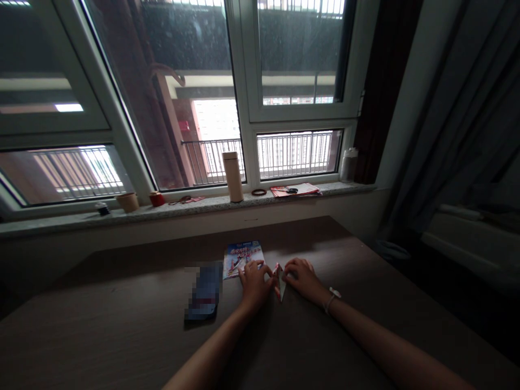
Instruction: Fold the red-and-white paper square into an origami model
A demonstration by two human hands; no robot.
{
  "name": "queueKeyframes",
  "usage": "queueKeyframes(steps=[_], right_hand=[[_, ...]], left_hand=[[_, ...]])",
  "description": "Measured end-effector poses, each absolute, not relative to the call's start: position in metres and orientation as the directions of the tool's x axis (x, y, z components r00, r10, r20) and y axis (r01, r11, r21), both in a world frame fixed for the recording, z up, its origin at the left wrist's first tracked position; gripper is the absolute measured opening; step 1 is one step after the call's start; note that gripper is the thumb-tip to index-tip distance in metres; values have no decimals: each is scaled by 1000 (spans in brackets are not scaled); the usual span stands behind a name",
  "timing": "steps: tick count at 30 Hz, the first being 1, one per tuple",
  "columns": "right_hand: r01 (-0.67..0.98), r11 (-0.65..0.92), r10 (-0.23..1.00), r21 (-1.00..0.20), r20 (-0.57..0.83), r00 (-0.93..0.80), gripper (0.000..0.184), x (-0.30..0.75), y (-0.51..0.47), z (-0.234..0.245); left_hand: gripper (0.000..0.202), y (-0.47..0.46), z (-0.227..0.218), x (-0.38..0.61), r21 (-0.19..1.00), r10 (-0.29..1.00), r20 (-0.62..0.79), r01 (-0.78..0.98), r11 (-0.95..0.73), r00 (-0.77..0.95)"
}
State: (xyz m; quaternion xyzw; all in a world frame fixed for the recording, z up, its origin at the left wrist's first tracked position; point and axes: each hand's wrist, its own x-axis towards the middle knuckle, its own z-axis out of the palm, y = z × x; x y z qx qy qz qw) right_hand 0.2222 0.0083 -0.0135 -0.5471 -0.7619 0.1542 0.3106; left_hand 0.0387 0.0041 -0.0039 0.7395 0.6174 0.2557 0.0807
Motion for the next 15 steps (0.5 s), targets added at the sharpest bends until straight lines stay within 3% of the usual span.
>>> queueKeyframes(steps=[15], right_hand=[[743,383,912,-549,350,-212,20,220,3,-11]], left_hand=[[4,11,-3,31,516,960,272,831,-208,71]])
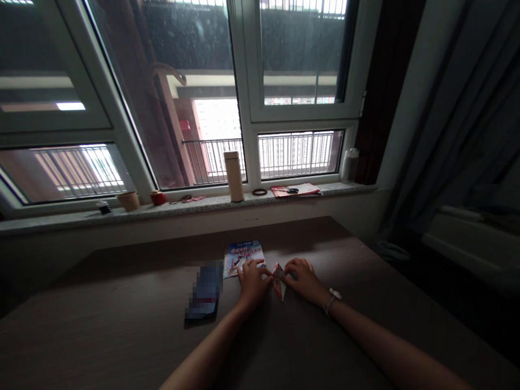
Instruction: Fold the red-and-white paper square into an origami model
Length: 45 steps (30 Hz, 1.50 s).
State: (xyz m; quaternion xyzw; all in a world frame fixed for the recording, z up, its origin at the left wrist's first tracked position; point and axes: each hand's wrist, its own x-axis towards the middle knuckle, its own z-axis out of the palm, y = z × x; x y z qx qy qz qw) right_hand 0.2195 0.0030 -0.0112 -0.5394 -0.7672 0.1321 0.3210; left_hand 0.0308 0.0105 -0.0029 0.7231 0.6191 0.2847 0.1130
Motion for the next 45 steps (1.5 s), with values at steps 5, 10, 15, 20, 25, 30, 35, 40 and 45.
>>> queueKeyframes(steps=[5,10,15,20,25,30,35,40,45], right_hand=[[806,347,922,-479,332,-199,35,212,0,-11],[837,339,919,-430,341,-197,37,207,-4,-6],[829,346,927,-439,295,-230,43,212,-3,-3],[807,377,921,-456,275,-275,48,217,-6,0],[787,406,913,-465,244,-326,55,221,-9,1],[766,428,904,-480,225,-364,68,226,-8,-4],[730,443,896,-520,240,-373,68,229,-6,-8],[651,424,904,-629,333,-268,23,230,2,-11],[609,444,893,-657,384,-236,16,229,9,-15]], left_hand=[[2,13,-3,31,503,961,270,841,-201,69],[3,15,-3,30,480,955,285,851,-212,78],[4,16,-2,30,464,949,299,854,-234,98],[3,19,-5,29,481,950,297,846,-231,91],[4,19,-5,29,481,954,289,848,-222,86],[3,17,-4,29,478,953,290,850,-222,85],[2,17,-8,28,493,946,313,837,-237,84],[3,14,-7,27,510,950,303,830,-225,72],[6,11,-3,29,529,950,295,810,-253,104]])
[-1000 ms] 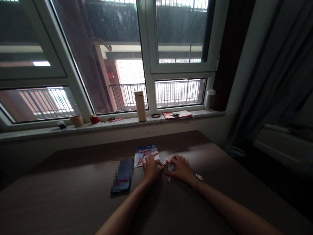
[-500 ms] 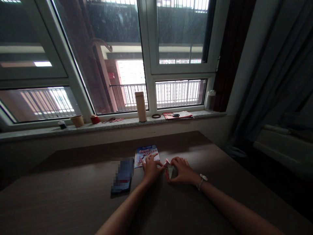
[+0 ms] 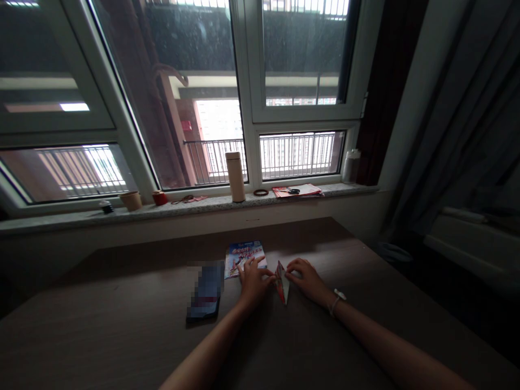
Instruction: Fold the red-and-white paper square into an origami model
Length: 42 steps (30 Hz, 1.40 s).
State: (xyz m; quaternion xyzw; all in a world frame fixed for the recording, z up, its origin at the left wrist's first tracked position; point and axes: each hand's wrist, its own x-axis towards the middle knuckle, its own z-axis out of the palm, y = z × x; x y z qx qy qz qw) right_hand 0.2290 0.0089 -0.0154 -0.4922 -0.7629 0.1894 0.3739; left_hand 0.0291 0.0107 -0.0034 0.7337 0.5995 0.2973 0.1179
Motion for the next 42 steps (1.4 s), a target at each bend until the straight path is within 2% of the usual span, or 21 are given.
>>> queueKeyframes(steps=[7,13,20,31,42], right_hand=[[580,460,886,-672,389,-251,9,230,12,-20],[445,516,856,-732,461,-235,15,230,14,-17],[373,539,842,-755,497,-210,7,227,15,-18],[373,479,878,-795,442,-186,21,226,15,-18],[389,528,849,-755,479,-223,17,228,15,-20]], left_hand=[[2,10,-4,33,581,948,304,771,-262,94],[3,8,-4,36,586,953,277,765,-269,123],[3,4,1,41,588,947,272,749,-304,170],[2,1,2,41,594,946,283,745,-303,159],[7,5,-2,38,631,937,329,712,-309,115]])
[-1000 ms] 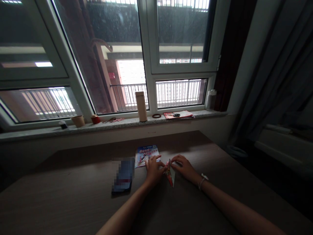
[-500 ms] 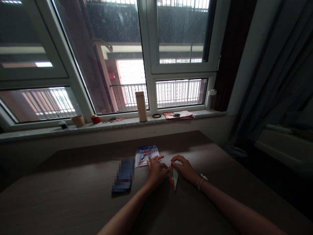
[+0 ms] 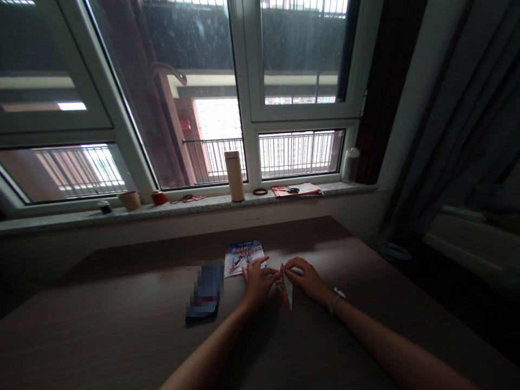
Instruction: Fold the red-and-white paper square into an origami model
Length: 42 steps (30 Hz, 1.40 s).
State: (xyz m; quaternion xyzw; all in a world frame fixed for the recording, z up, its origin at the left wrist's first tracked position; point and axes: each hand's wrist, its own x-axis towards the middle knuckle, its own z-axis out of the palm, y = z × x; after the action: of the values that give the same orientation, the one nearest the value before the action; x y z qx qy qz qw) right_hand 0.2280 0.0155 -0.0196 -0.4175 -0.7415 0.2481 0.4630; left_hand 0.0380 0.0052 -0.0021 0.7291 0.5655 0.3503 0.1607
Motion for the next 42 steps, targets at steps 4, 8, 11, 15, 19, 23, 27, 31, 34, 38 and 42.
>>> queueKeyframes(steps=[4,8,11,15,19,23,27,31,34,38,42], right_hand=[[379,552,834,-743,490,-253,16,228,16,-21],[366,553,833,-749,489,-258,15,228,16,-23],[357,548,836,-756,484,-259,16,228,16,-23],[355,538,843,-765,475,-254,17,228,15,-22],[356,535,845,-766,469,-258,18,228,15,-22],[348,532,846,-772,477,-237,18,228,14,-21],[349,523,852,-778,480,-208,16,226,11,-16],[347,530,848,-774,490,-203,12,225,11,-13],[345,510,860,-788,471,-195,10,224,12,-13],[335,488,873,-806,449,-190,11,224,11,-14],[340,479,878,-809,439,-190,14,224,10,-12]], left_hand=[[5,7,-2,38,632,940,315,711,-308,127],[6,7,-3,36,614,935,330,723,-316,128],[7,6,-3,36,596,929,347,734,-326,130],[6,5,-2,37,601,935,336,737,-309,117],[9,6,0,38,627,938,323,713,-314,129],[7,6,0,38,635,935,333,705,-316,120],[6,4,0,40,639,928,355,695,-330,114],[5,1,3,42,620,923,350,698,-358,162],[6,0,6,44,608,922,346,706,-363,177],[7,-2,9,46,602,919,350,708,-370,183],[7,-2,8,45,607,921,352,707,-362,168]])
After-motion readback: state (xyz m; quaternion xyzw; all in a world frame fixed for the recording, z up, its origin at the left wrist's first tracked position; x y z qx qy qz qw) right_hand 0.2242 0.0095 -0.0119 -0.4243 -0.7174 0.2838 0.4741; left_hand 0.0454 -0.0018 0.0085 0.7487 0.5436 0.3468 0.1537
